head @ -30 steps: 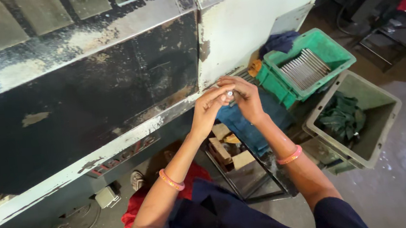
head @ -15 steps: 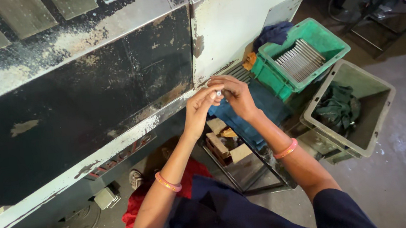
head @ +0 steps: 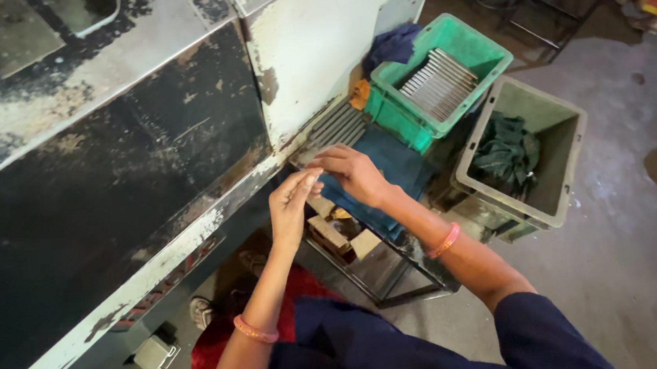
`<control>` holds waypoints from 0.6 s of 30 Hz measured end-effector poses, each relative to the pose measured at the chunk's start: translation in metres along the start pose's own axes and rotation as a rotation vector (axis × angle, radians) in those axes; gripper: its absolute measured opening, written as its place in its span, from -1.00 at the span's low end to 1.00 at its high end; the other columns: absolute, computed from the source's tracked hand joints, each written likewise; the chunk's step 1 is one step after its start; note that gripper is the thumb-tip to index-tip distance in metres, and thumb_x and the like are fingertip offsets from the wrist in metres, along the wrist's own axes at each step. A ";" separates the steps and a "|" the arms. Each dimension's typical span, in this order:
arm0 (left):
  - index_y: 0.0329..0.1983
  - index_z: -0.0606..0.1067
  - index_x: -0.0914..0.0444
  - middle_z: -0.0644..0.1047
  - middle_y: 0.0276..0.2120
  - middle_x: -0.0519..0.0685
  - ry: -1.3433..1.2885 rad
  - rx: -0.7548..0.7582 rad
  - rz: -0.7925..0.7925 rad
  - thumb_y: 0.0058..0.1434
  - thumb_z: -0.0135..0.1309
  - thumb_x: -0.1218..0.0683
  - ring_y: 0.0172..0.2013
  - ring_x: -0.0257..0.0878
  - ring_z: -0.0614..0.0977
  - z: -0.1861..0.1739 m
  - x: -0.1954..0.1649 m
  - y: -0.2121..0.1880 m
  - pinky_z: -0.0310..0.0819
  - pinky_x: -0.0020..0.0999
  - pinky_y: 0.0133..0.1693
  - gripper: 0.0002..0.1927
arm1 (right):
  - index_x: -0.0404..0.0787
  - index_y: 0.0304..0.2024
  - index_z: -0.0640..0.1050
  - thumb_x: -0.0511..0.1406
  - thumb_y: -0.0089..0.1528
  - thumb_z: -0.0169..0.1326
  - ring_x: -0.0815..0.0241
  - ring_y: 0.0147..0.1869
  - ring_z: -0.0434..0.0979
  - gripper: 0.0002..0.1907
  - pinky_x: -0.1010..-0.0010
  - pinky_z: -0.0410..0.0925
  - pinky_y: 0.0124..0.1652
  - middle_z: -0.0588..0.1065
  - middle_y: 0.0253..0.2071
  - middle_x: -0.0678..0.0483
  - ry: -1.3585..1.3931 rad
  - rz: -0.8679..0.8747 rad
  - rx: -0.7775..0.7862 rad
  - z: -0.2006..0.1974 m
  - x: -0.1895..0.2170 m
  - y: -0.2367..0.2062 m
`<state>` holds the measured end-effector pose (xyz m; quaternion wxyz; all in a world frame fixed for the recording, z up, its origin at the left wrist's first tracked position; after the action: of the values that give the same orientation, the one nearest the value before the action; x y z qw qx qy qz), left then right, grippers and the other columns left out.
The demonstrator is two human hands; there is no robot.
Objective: The person opens a machine door, inserts a metal rod, closes the door, and presses a button. They then wipe the rod with a cloth and place it in a bin. This sequence is repeated for several rods.
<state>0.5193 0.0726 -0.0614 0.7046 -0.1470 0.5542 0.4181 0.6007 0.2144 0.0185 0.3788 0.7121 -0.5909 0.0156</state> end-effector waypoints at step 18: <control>0.19 0.54 0.34 0.56 -0.11 -0.07 0.029 0.089 0.150 0.46 0.01 0.18 -0.09 -0.34 0.64 0.007 -0.052 0.007 0.54 -0.48 -0.07 -0.71 | -0.24 0.00 0.60 -0.60 0.12 0.09 -0.14 0.21 0.55 -0.59 0.18 0.41 0.14 0.55 0.07 -0.09 0.139 -0.054 -0.101 -0.001 0.005 0.027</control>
<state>0.5171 0.0595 -0.0103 0.6689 -0.0796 0.5919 0.4425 0.5797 0.2102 0.0359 0.4545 0.7052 -0.5436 0.0250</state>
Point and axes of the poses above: each hand's wrist, its own y-axis towards the middle knuckle, its own z-axis out of the palm, x = y × z, the point moved 3 cm from there along y, towards the middle knuckle
